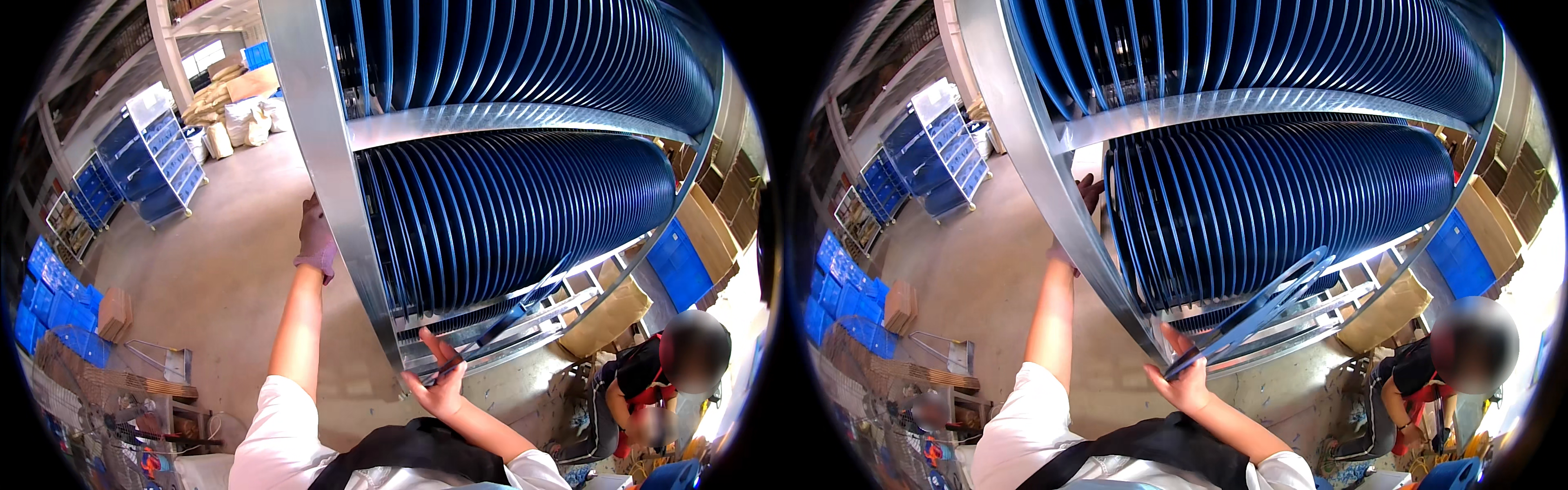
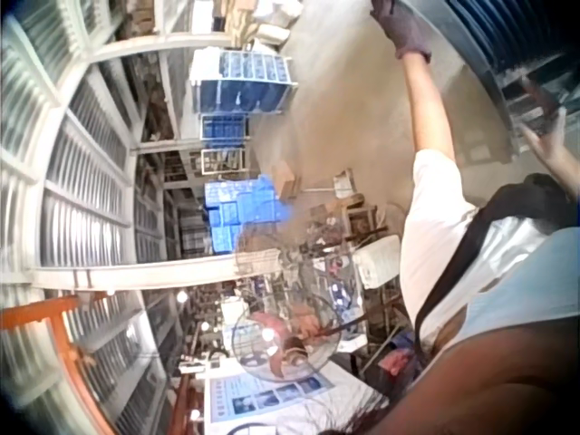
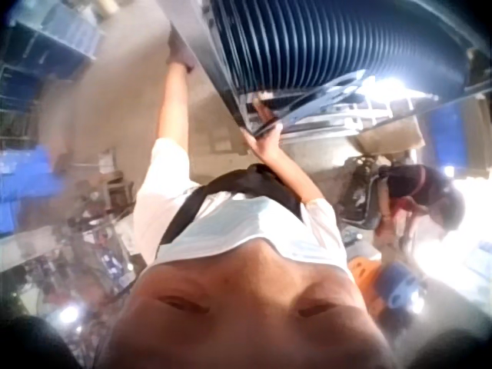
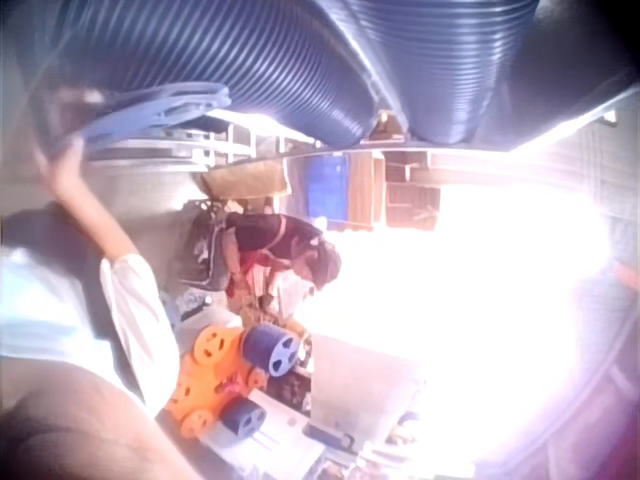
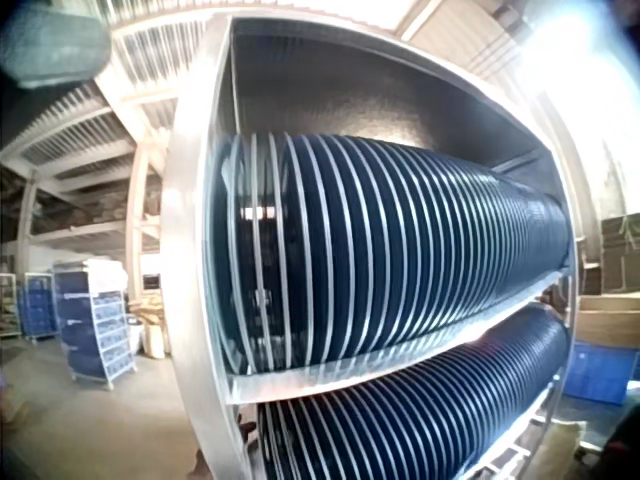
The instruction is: The person repeatedly picks up blue plastic spools from a wooden board and stacks them onto a metal rack. The person handles the spools one at a time, placing them into the rack's slots.
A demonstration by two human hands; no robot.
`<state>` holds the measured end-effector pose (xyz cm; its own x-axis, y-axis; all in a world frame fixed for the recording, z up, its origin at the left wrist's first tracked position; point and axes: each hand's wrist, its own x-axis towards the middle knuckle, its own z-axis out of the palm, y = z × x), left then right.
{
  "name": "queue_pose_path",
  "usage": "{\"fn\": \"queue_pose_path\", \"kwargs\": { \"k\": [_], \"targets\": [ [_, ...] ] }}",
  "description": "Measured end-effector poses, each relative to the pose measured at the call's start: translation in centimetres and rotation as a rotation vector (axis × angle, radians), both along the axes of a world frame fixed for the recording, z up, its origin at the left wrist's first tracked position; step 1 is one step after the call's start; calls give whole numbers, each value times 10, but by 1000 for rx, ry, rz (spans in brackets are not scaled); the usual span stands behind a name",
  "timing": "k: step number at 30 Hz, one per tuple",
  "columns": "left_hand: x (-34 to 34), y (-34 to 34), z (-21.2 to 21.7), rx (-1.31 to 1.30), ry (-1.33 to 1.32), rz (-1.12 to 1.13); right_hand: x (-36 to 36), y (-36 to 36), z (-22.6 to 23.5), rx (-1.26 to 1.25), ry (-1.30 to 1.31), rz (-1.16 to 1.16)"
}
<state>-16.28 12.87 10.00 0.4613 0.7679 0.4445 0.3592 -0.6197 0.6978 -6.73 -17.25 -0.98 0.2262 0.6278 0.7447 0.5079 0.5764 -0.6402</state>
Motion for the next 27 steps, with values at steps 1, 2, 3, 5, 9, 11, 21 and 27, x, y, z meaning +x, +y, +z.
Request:
{"fn": "queue_pose_path", "kwargs": {
  "k": [1, 2, 3, 5, 9, 11, 21, 27],
  "targets": [
    [1, 3, -8, -7, -48, -40, 1, -5, -10, 40, 8, -5],
    [5, 6, -14, 21, 59, 19, 4, -14, -13, -8, 29, 45],
    [10, 1, -9, 48, 172, 84, 7, -26, -12, -58, 57, 101],
    [12, 15, -20, -59, 85, -10, 13, -51, -7, -157, 85, 168],
    [31, 31, -25, -109, -14, -159, 25, -96, -12, -342, 190, 204],
    [15, 66, -48, -23, -91, -244, 25, -118, 11, -489, 183, 210],
    [5, -118, 18, -616, -932, 284, 40, -201, 26, -196, 952, -100],
    [-31, -242, -103, 89, -587, 128, 90, -231, -2, -480, 961, -291]
  ]
}}
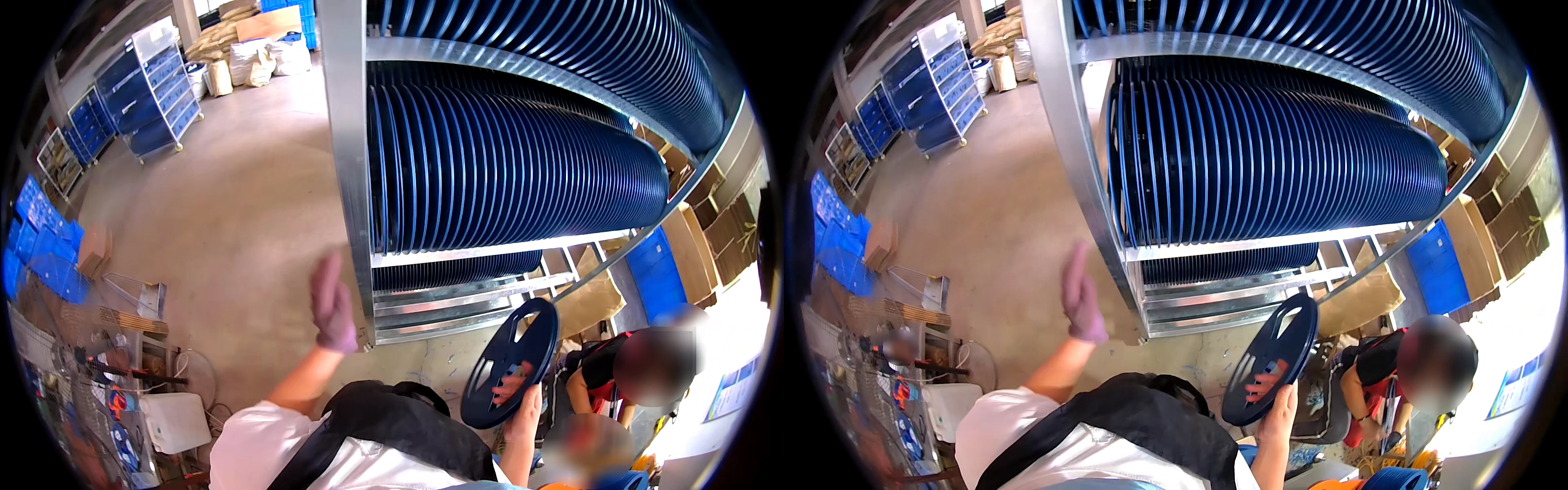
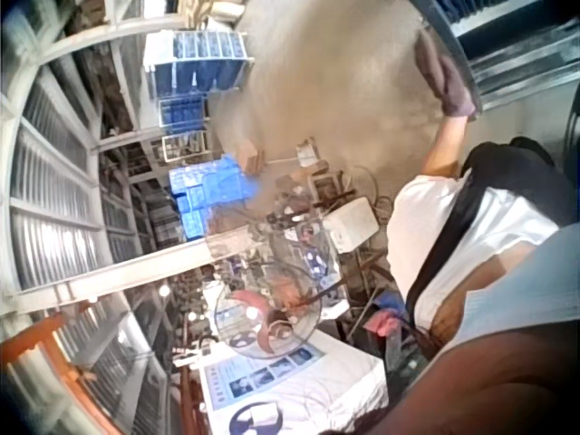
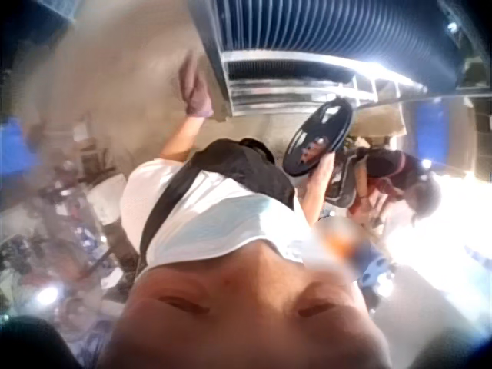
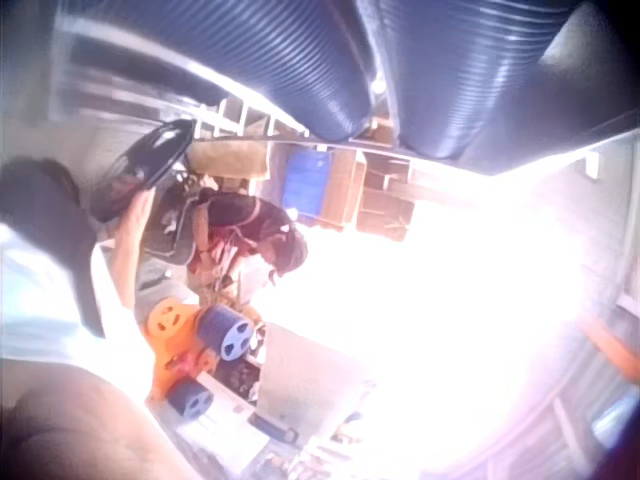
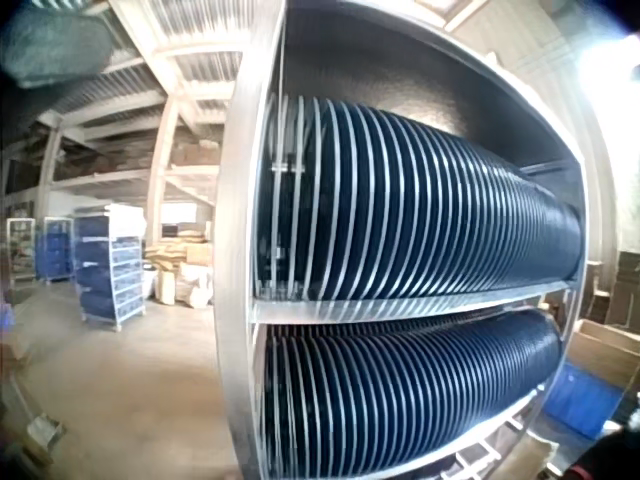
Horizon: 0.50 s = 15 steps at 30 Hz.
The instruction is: The person repeatedly picks up blue plastic spools from a wooden board and stacks them onto a metal rack. The person handles the spools one at a time, placing them into the rack's slots.
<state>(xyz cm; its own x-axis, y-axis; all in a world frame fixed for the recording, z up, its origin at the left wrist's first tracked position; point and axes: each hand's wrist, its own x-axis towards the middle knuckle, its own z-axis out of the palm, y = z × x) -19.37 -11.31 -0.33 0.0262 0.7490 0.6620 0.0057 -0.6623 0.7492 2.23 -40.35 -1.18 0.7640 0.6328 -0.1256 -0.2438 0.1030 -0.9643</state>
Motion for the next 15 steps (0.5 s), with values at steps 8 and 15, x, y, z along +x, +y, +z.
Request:
{"fn": "queue_pose_path", "kwargs": {
  "k": [8, 15],
  "targets": [
    [74, -30, -4, 68, 239, -114, 38, -20, -46, -224, -274, -58],
    [109, -36, -5, 4, 176, 112, 51, -43, 9, -65, -311, -195]
  ]
}}
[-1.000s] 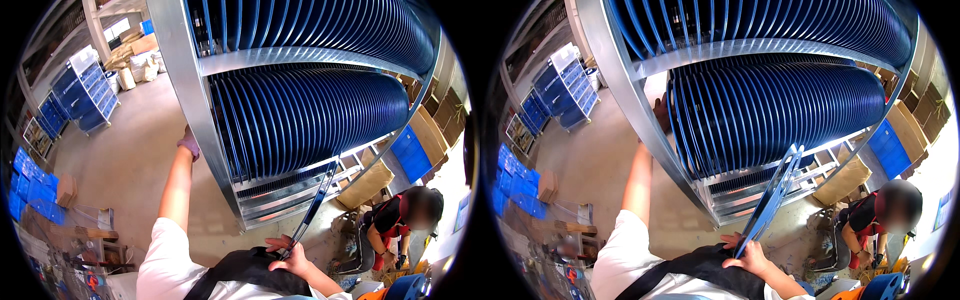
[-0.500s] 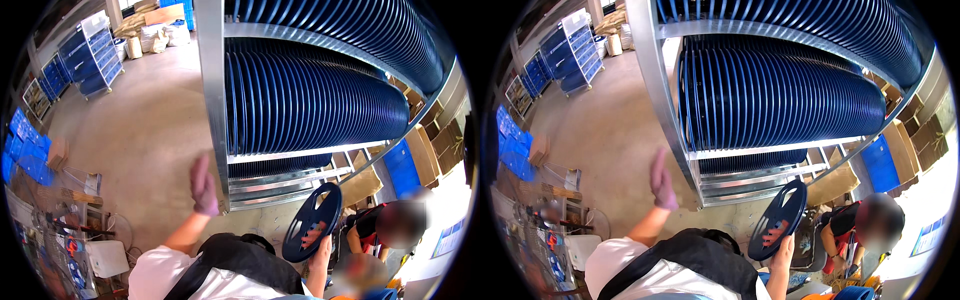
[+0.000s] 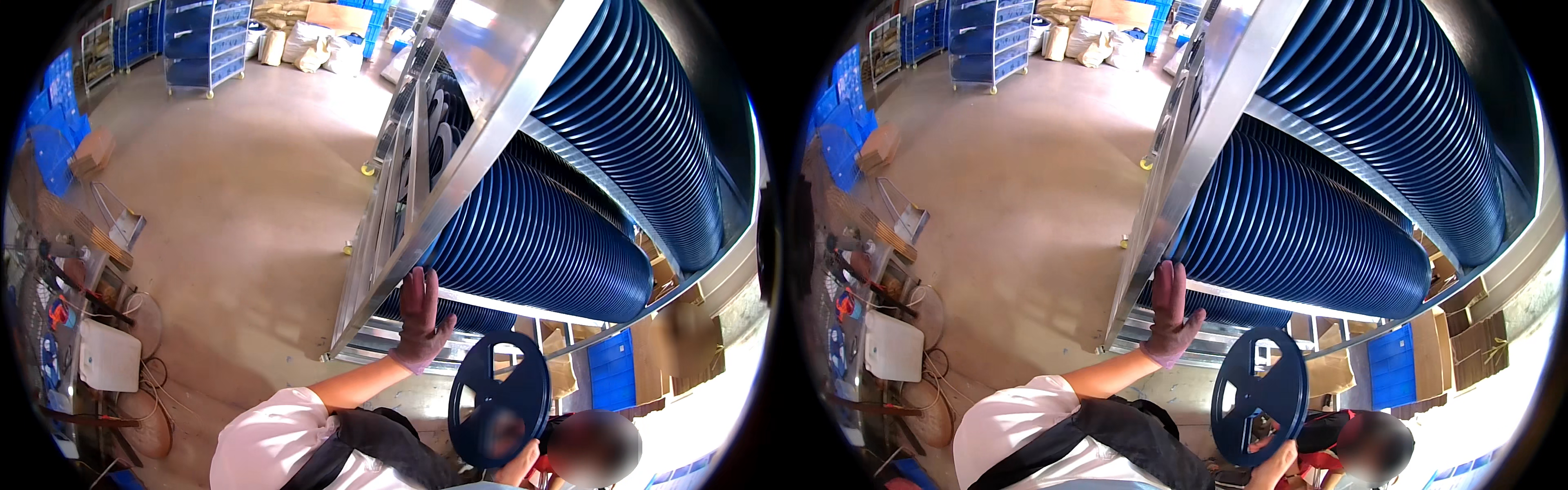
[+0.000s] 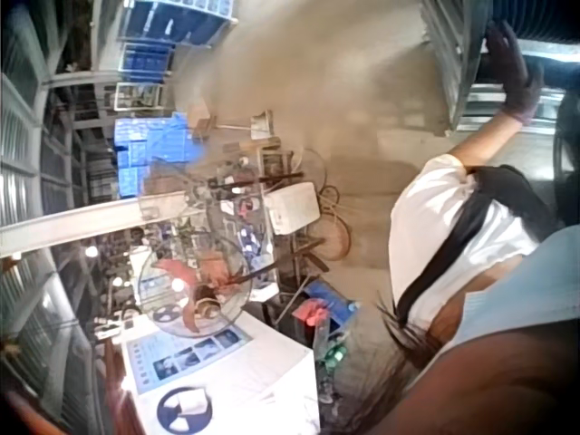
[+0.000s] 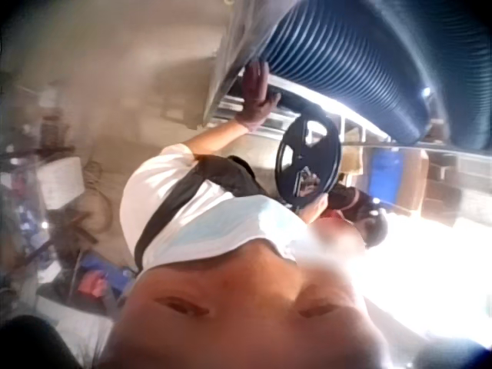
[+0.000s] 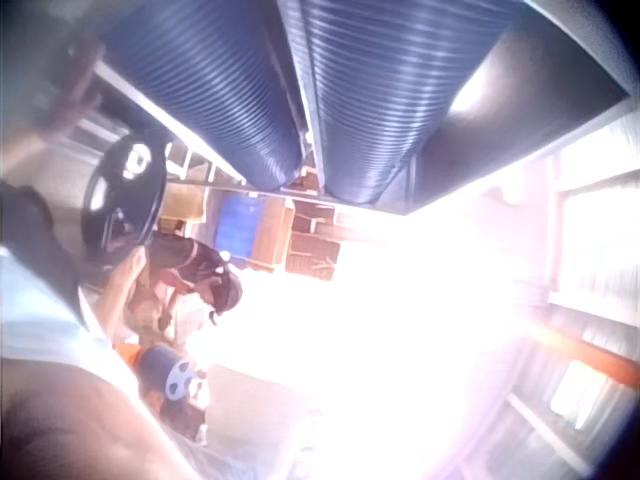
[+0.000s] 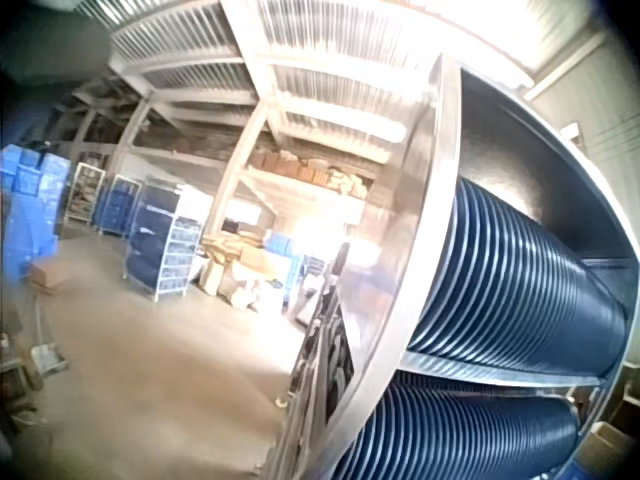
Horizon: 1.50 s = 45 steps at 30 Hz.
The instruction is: The person repeatedly picks up blue plastic spools from a wooden board and stacks them onto a metal rack. The person handles the spools one at a time, placing them into the rack's slots.
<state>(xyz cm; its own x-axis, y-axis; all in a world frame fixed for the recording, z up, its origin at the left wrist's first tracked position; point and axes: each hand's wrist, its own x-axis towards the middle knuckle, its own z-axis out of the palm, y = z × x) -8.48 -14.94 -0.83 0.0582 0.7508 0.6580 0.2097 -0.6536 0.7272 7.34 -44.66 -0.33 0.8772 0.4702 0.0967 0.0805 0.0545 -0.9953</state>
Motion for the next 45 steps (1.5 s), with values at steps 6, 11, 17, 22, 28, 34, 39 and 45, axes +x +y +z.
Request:
{"fn": "queue_pose_path", "kwargs": {
  "k": [6, 11, 17, 22, 28, 34, 39, 45],
  "targets": [
    [1, -1, 0, -48, -80, -28, 11, -4, 56, 510, 29, 188],
    [-9, 8, -8, -37, -112, -74, 8, 17, 42, 995, 414, 466],
    [-17, 13, -2, 34, -54, -171, 13, 53, 14, 1096, 405, 619],
    [-16, 23, -4, -25, -297, -423, 15, 84, 9, 1186, 520, 740],
    [-13, 19, -9, -461, -877, -570, 20, 112, 16, 1179, 580, 735],
    [-14, 43, -71, -509, -735, -645, 23, 133, 17, 1172, 571, 744],
    [-18, 1, 2, -276, -437, -521, 30, 142, 23, 1116, 510, 736],
    [-19, 30, -15, -103, -135, -362, 36, 153, 34, 1056, 436, 778]
  ]
}}
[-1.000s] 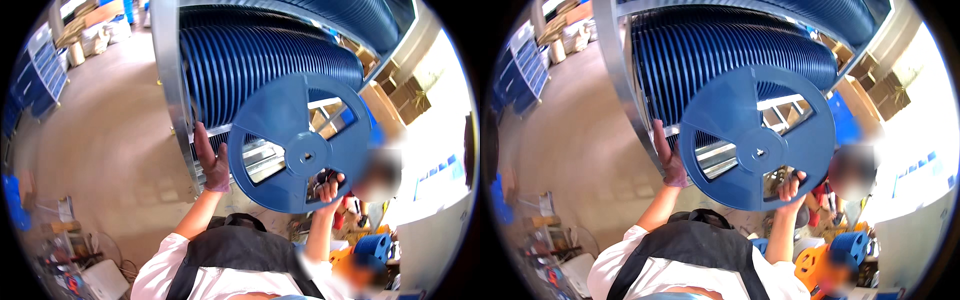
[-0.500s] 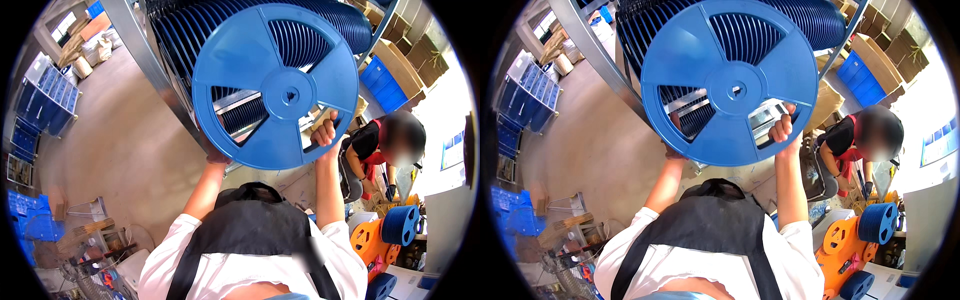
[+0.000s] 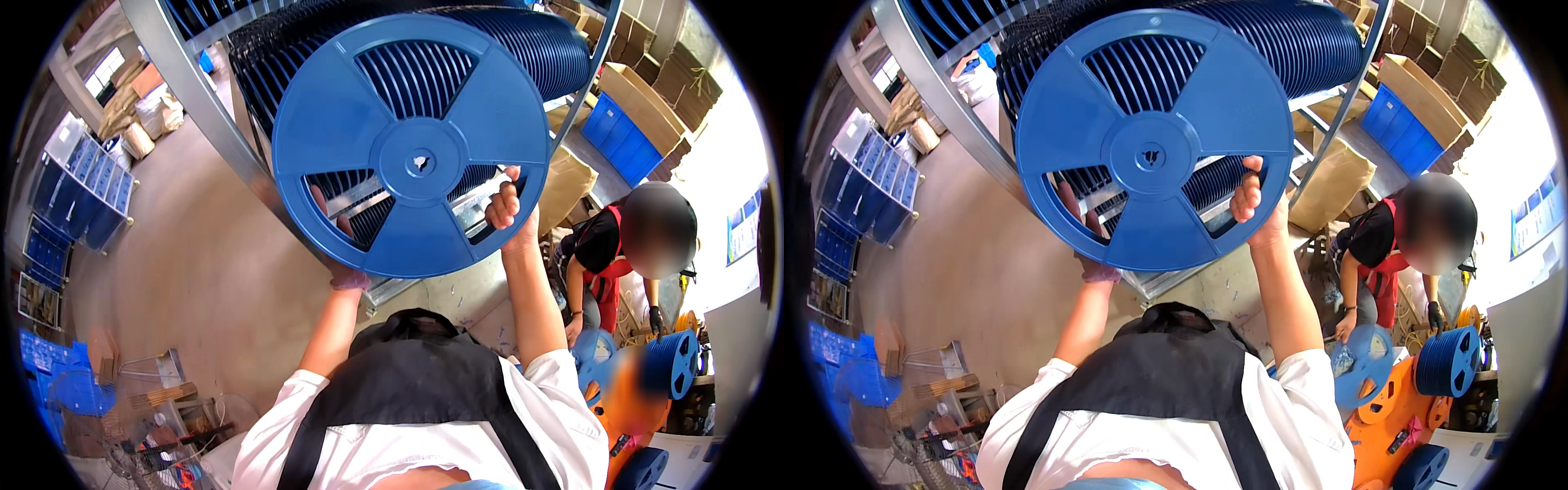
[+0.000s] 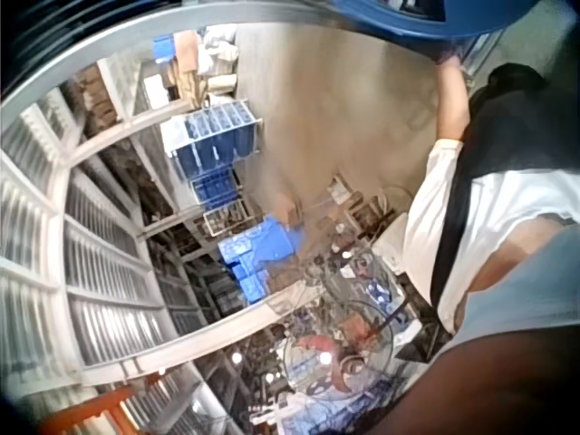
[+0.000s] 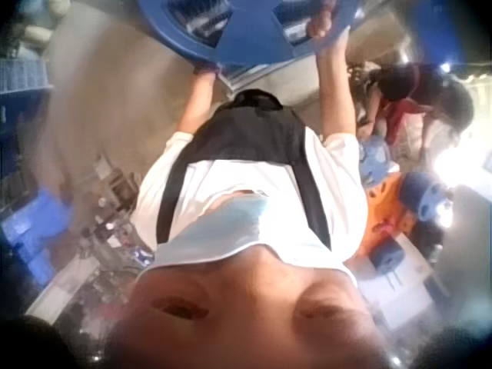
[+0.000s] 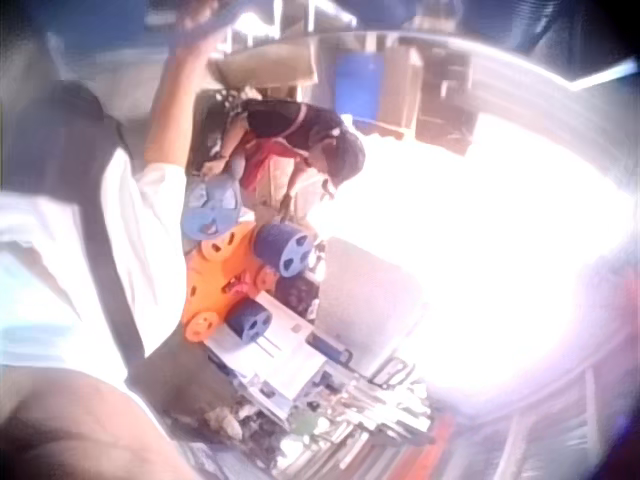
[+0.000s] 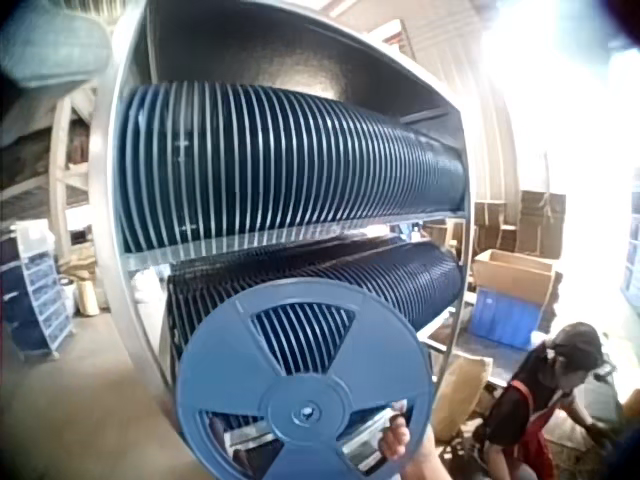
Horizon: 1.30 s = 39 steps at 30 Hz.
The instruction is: The person repeatedly picks up blue plastic spools from a wooden board and stacks them onto a metal rack. The person handles the spools one at a time, placing them into the rack's slots.
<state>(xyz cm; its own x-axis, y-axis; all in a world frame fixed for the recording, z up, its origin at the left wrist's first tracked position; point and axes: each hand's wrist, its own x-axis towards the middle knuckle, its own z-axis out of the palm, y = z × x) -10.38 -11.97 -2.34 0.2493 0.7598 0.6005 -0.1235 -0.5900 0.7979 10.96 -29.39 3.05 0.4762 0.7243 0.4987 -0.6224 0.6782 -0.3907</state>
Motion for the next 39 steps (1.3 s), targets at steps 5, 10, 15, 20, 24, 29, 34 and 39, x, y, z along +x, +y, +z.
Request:
{"fn": "queue_pose_path", "kwargs": {
  "k": [5, 10, 15, 20, 24, 29, 34, 39],
  "targets": [
    [4, -5, 6, 127, 4, 88, 7, 9, 7, -27, -90, -15],
    [2, 2, -2, 217, 130, 165, 6, 16, 14, -62, -150, -39],
    [0, -3, 2, 229, 134, 89, 16, 6, 15, -121, -123, -81],
    [11, 4, -13, 126, -389, -188, 31, 10, 13, -44, -211, -84],
    [1, 7, -17, 280, -60, 0, 26, 11, 25, -46, -259, -157],
    [1, 7, -15, 319, -104, 18, 18, 14, 45, -1, -340, -90],
    [-9, 1, -6, 233, -43, -44, 8, 10, 62, 6, -425, -108],
    [-14, 3, 3, 285, 24, -22, 28, 4, 68, 43, -443, -60]
  ]
}}
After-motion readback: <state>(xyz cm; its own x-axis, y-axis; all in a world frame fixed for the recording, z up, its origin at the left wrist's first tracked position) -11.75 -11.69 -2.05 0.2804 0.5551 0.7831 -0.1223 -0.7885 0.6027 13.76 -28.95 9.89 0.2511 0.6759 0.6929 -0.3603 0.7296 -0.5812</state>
